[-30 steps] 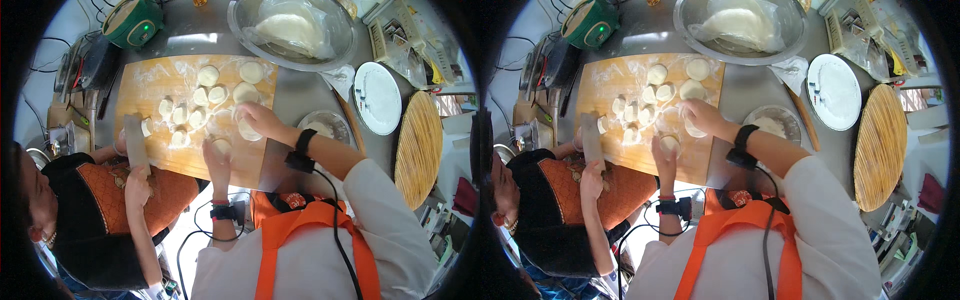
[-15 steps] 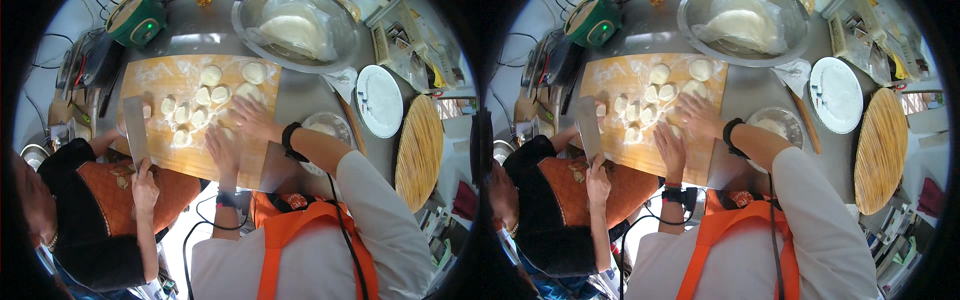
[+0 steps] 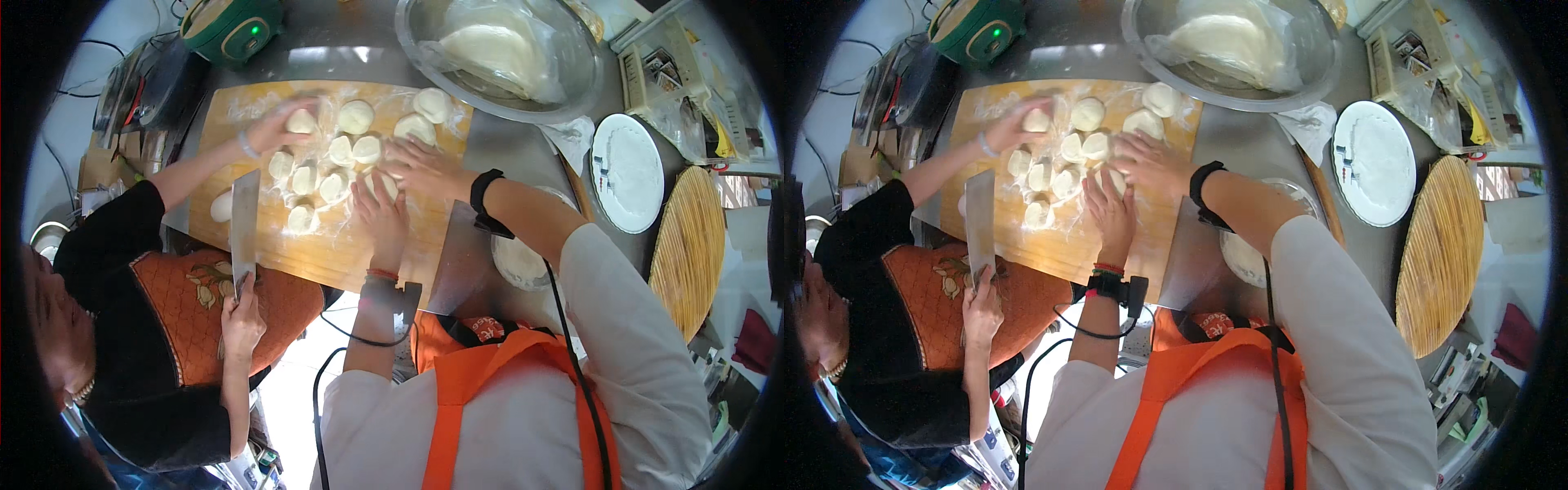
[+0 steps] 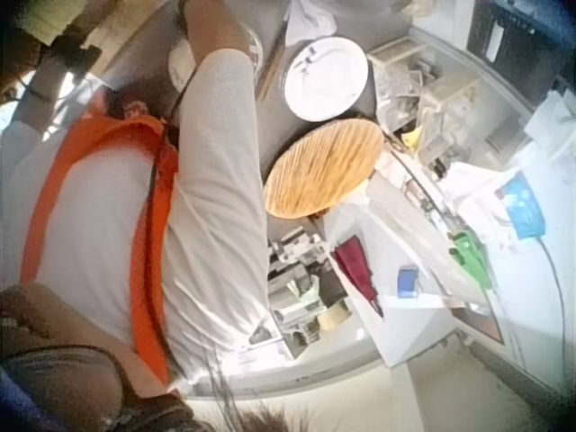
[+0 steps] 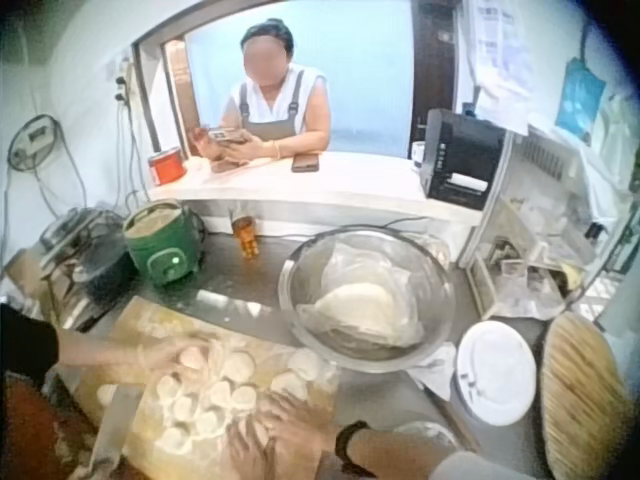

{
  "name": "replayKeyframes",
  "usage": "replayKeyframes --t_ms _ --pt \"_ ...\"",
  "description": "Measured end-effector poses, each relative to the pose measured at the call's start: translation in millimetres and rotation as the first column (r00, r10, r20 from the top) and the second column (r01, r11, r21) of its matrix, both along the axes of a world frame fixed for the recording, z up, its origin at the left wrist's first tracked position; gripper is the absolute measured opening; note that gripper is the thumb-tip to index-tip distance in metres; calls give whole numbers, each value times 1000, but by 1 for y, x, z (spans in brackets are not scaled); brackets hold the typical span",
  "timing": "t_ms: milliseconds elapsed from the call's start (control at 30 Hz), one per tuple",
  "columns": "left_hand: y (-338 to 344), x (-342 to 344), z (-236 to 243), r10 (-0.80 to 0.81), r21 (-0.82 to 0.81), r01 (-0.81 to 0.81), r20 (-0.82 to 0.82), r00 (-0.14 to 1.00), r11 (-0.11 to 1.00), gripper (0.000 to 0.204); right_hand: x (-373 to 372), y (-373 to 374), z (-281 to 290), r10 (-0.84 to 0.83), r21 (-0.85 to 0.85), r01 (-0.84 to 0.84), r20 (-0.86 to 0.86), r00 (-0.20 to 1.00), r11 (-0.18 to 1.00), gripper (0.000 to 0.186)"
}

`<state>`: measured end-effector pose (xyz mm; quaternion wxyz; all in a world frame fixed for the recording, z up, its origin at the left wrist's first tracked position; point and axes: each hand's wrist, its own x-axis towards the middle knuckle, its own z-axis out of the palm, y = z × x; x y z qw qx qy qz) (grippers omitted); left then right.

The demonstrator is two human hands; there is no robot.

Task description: Cutting and portioning dough into small pieces and placing them into a plastic bag.

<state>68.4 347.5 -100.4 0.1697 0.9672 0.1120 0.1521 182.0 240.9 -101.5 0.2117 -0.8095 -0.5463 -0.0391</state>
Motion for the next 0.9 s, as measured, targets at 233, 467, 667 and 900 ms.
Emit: replayKeyframes --t_ms 233,467,667,900 --pt "40 10 24 94 15 -96 72 993 995 51 11 32 26 -113 180 134 -122 986 975 40" --pt "55 -5 19 2 -118 -12 -92 996 993 47 0 72 29 -356 -84 346 -223 907 934 35" --pt "11 -62 28 35 6 -35 -203 979 999 39 -25 16 52 -488 1 502 -233 841 865 37" --pt "0 -67 33 -170 -109 155 -142 975 982 31 -93 7 29 -451 -202 453 61 890 868 25"
